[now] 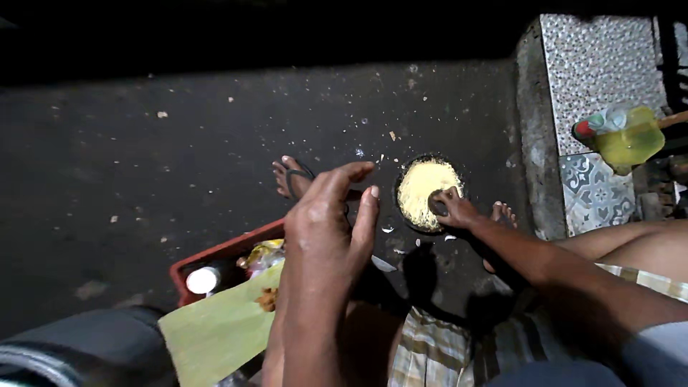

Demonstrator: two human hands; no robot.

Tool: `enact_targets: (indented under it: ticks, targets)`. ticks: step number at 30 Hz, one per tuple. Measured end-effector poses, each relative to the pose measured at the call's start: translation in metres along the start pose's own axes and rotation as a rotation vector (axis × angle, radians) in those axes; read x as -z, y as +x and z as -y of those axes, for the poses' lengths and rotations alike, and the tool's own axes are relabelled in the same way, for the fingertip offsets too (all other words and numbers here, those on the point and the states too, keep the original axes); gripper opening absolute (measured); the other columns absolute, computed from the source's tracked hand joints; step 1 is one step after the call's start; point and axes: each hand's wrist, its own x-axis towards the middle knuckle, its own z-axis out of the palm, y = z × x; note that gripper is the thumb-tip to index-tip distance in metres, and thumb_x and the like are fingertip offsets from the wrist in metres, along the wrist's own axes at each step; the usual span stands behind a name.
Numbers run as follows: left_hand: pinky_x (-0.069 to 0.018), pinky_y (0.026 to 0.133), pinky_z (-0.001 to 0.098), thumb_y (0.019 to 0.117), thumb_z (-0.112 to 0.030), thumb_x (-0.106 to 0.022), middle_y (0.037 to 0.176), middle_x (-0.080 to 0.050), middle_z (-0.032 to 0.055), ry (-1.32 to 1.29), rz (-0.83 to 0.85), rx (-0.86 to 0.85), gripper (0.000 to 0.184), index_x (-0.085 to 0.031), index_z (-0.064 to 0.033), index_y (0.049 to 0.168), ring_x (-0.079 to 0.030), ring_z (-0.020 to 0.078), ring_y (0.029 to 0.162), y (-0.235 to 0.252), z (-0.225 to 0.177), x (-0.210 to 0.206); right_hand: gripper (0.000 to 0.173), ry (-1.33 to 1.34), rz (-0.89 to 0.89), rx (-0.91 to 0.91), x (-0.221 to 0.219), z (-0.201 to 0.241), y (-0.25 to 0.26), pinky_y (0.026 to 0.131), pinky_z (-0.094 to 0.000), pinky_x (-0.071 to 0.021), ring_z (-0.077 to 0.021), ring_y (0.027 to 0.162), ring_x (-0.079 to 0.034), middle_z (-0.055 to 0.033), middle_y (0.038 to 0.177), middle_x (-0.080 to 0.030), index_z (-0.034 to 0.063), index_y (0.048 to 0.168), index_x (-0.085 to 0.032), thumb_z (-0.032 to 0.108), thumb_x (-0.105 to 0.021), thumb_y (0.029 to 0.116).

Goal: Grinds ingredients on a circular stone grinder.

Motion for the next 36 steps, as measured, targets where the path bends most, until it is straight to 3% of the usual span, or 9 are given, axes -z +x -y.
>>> enact_targets:
  ticks: [3,6,12,15,19,24,26,29,36]
  targets:
    - [-0.0593,0.087,0.0339,0.1038,-0.025,-0.054,0.119,-0.07,0.0093,0.009,-0.007,-0.006,0.032,-0.066,-0.0084,0.128,-0.071,0.0152,0.1,0.006,0.0,0.0,0.067,0.098,-0.02,0.028,0.017,-0.005,0.021,0.084,-0.0611,-0.0579,-0.0417,0.107,-0.066,-0.023,0.153,-0.041,0.0235,0.145,-0.055,0.032,-0.084,0.0846]
    - [-0.059,0.088,0.0357,0.104,-0.026,-0.053,0.119,-0.07,0.0081,0.002,-0.01,0.007,0.032,-0.066,-0.01,0.129,-0.07,0.0154,0.101,-0.003,0.0,0.003,0.071,0.3,-0.026,-0.102,0.009,-0.002,0.005,0.097,-0.0632,-0.0516,-0.0455,0.125,-0.055,-0.029,0.152,-0.039,0.0172,0.146,-0.051,0.033,-0.084,0.0849]
    - [-0.059,0.086,0.0344,0.1026,-0.028,-0.055,0.114,-0.071,0.0038,0.014,-0.019,0.003,0.031,-0.069,-0.0127,0.126,-0.07,0.0123,0.098,-0.005,0.001,0.001,0.063,-0.049,0.033,-0.067,-0.002,0.016,-0.006,0.094,-0.0575,-0.0551,-0.0414,0.115,-0.064,-0.0218,0.158,-0.038,0.0221,0.15,-0.052,0.042,-0.071,0.0926]
    - [-0.0593,0.085,0.0351,0.1029,-0.028,-0.054,0.114,-0.071,0.0041,0.003,-0.009,-0.006,0.031,-0.068,-0.0131,0.127,-0.07,0.0129,0.098,-0.001,-0.001,0.0,0.065,0.182,0.028,-0.133,0.027,0.025,0.02,0.09,-0.0646,-0.0537,-0.0464,0.115,-0.062,-0.0265,0.152,-0.041,0.0194,0.145,-0.054,0.033,-0.081,0.0878]
    - [-0.0594,0.087,0.033,0.1023,-0.025,-0.056,0.113,-0.072,0.0051,-0.028,-0.031,-0.006,0.03,-0.068,-0.0099,0.125,-0.07,0.0115,0.098,-0.006,0.002,-0.002,0.064,0.27,-0.003,-0.138,0.081,0.025,0.044,0.101,-0.067,-0.0471,-0.0475,0.13,-0.052,-0.0303,0.15,-0.043,0.0153,0.142,-0.058,0.031,-0.085,0.0855]
    - [-0.0593,0.088,0.0319,0.1021,-0.026,-0.056,0.114,-0.072,0.0036,-0.035,-0.025,0.004,0.03,-0.069,-0.0112,0.126,-0.07,0.01,0.099,-0.006,0.002,-0.001,0.064,0.156,-0.059,-0.21,0.065,0.019,0.038,0.093,-0.0686,-0.0513,-0.0465,0.124,-0.057,-0.0268,0.15,-0.044,0.0214,0.137,-0.062,0.036,-0.087,0.0798]
    - [-0.0593,0.088,0.0309,0.1024,-0.027,-0.056,0.114,-0.071,0.0026,-0.047,-0.036,0.0,0.031,-0.069,-0.0117,0.126,-0.07,0.0087,0.099,-0.004,0.0,-0.001,0.065,0.12,0.043,-0.204,0.035,0.019,0.012,0.098,-0.0664,-0.0507,-0.0456,0.125,-0.057,-0.0259,0.153,-0.043,0.0207,0.141,-0.059,0.038,-0.084,0.0826]
    - [-0.0593,0.086,0.0295,0.1022,-0.027,-0.056,0.112,-0.072,0.0032,-0.041,-0.055,-0.021,0.03,-0.069,-0.0109,0.124,-0.07,0.0082,0.097,-0.001,-0.001,-0.002,0.065,-0.065,0.037,-0.114,0.005,0.015,-0.013,0.089,-0.0586,-0.0569,-0.0406,0.113,-0.065,-0.0194,0.158,-0.039,0.0258,0.147,-0.055,0.041,-0.076,0.0872]
    - [-0.0596,0.087,0.0346,0.1019,-0.025,-0.057,0.115,-0.072,0.0055,-0.008,0.01,-0.007,0.03,-0.068,-0.0103,0.126,-0.071,0.0129,0.099,-0.007,0.002,-0.007,0.064,0.004,-0.134,-0.168,0.023,0.031,0.03,0.083,-0.062,-0.0575,-0.042,0.106,-0.067,-0.0186,0.155,-0.042,0.0263,0.142,-0.058,0.034,-0.082,0.0836]
